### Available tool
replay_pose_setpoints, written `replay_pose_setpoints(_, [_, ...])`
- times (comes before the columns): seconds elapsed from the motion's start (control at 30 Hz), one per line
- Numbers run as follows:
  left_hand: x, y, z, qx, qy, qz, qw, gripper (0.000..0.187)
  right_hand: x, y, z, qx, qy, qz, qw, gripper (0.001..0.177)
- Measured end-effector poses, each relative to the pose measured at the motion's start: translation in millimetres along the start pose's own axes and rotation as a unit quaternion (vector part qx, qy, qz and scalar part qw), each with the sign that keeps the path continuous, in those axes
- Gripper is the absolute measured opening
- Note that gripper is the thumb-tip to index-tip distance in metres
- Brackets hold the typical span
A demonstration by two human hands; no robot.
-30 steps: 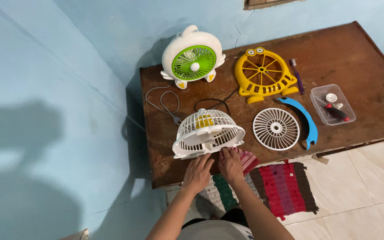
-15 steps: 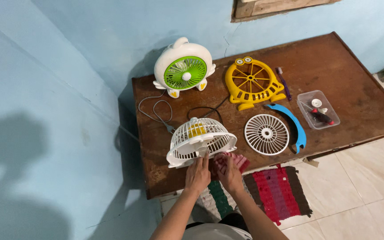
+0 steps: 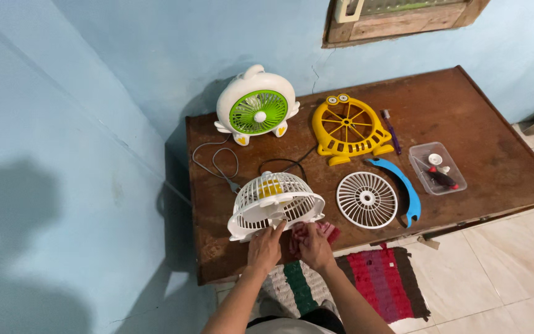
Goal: The person assembles a small electric fan by attaching the yellow front grille to the white fan body, then wipes the grille with a cloth. The person handles the fan parts and a cloth on a wooden table.
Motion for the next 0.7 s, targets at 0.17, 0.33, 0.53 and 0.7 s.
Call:
replay_pose_setpoints(0.17, [-6,7,-6,0.007,-0.019,-0.019,1.0,0.07,4,15,25,0.054,0.075,-0.07,0.993,0.039])
replay_pose_setpoints(0.33, [6,6,-7,0.006,-0.008,-0.021,1.0,0.071,0,9,21,0.056,0.044,-0.035,0.997,0.028])
replay_pose_setpoints(0.53, [5,16,-13,0.02,-0.004,-0.042,0.999,0.073,-1,30,4,-0.086,-0.148,-0.066,0.983,0.028])
replay_pose_setpoints(0.7, [4,13,-8,0.015,0.007,-0.03,0.999,0.071,6,46,-7,-0.061,-0.196,-0.212,0.955,0.029])
Point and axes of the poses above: each hand's wrist, its own x-axis away from the middle knuckle, its own y-axis out of the back of the hand, z = x × y, the point moved 8 cm from there along -x, towards the middle knuckle, and after that the axes turned 13 degrees about x, right-handed, at the moved point
